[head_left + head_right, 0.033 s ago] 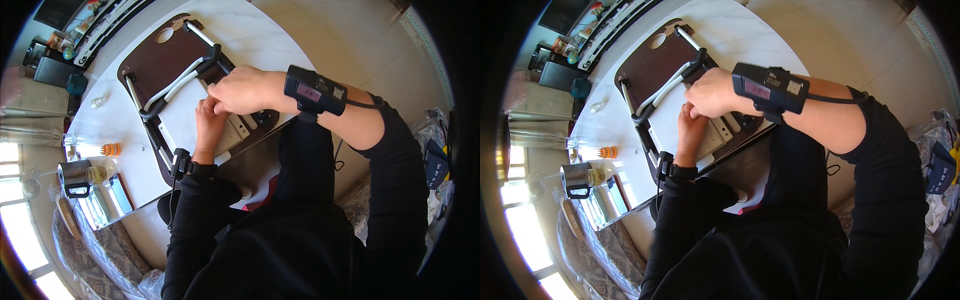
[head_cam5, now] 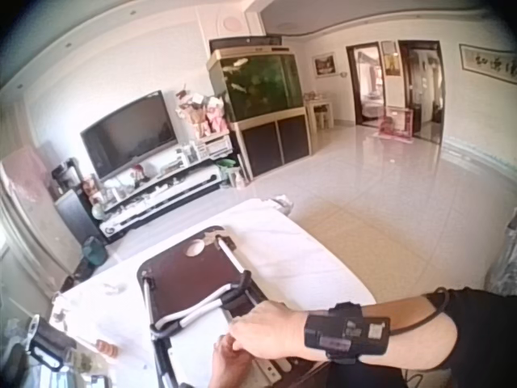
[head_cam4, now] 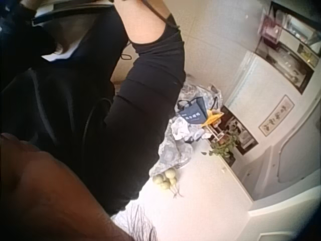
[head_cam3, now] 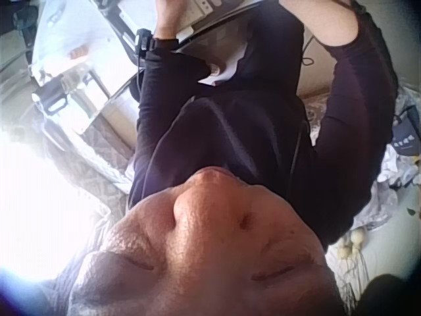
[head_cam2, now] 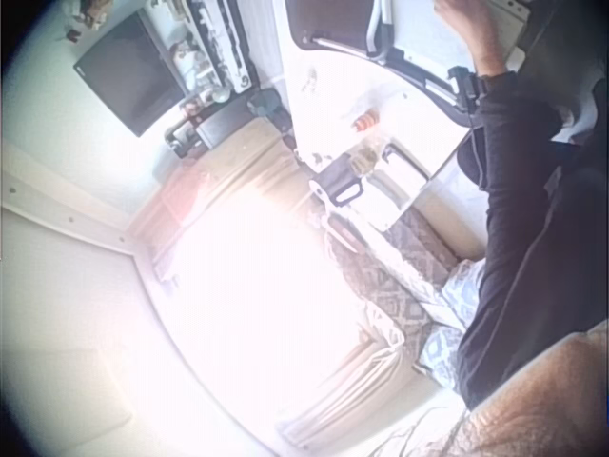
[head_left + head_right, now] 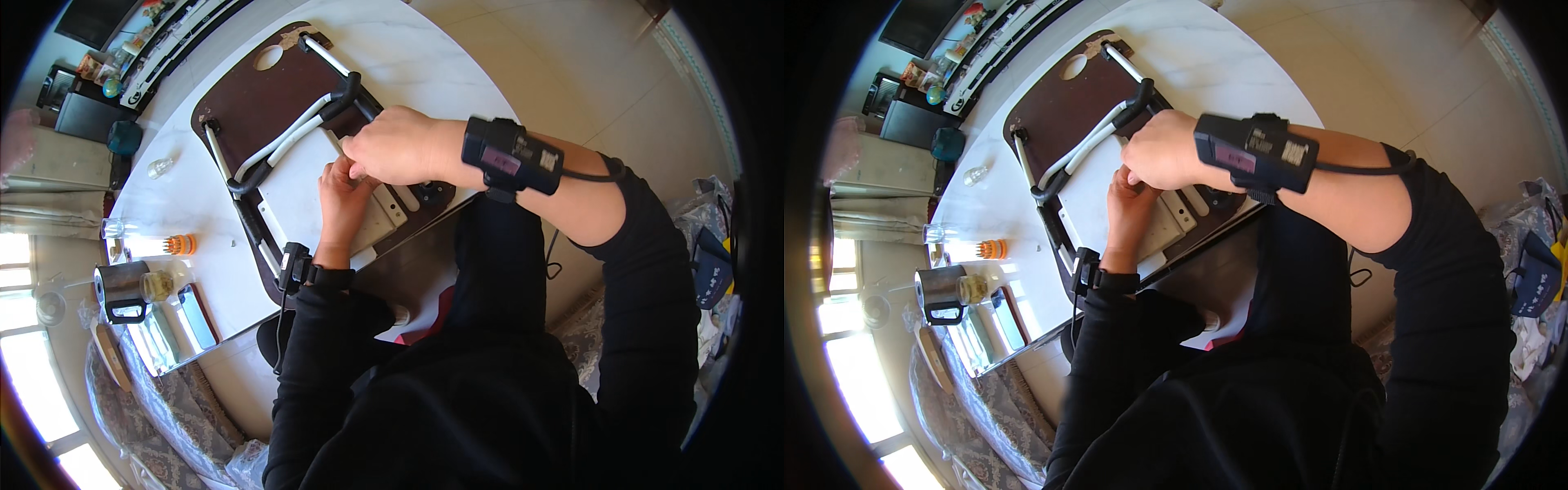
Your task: The person assembles a small folding table by attaching metal legs to a white tabletop using a screwdriver. They insert screws into pre-drilled holes and tighten them to secure the legs in place.
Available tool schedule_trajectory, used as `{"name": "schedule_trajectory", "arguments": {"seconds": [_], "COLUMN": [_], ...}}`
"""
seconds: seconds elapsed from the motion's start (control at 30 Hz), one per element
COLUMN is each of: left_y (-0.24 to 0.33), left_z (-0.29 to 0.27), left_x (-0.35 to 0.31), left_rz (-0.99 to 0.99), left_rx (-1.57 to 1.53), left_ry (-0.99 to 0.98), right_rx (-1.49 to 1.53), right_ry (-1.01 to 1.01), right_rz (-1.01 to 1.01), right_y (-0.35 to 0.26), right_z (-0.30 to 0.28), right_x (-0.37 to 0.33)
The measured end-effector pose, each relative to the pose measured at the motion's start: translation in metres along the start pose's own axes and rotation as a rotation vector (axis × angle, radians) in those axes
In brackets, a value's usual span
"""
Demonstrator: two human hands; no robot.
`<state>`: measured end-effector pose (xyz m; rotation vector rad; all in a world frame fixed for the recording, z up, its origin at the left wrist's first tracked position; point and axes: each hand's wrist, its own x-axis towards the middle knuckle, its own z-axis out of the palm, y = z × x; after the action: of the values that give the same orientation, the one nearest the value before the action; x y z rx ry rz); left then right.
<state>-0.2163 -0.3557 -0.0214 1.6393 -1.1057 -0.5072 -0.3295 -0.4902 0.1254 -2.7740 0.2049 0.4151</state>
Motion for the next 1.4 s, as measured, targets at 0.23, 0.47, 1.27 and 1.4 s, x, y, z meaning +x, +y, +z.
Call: {"name": "schedule_trajectory", "arguments": {"seconds": [0.23, 0.47, 1.27, 1.4], "left_y": [0.007, -0.003, 0.003, 0.021], "left_z": [-0.005, -0.005, -0.004, -0.007], "left_x": [-0.001, 0.001, 0.001, -0.004], "left_rz": [0.023, -0.018, -0.062, 0.077], "left_rx": [0.046, 0.061, 0.103, 0.169], "left_ry": [-0.021, -0.055, -0.005, 0.073], "right_rx": [0.020, -0.121, 0.027, 0.098], "right_ry": [0.043, 0.138, 0.217, 0.339], "right_rz": [-0.125, -0.244, -0.183, -0.072], "right_y": [0.001, -0.002, 0.005, 0.020], "right_z": [0.001, 0.004, 0.013, 0.017], "right_x": [-0.001, -0.002, -0.002, -0.014]}}
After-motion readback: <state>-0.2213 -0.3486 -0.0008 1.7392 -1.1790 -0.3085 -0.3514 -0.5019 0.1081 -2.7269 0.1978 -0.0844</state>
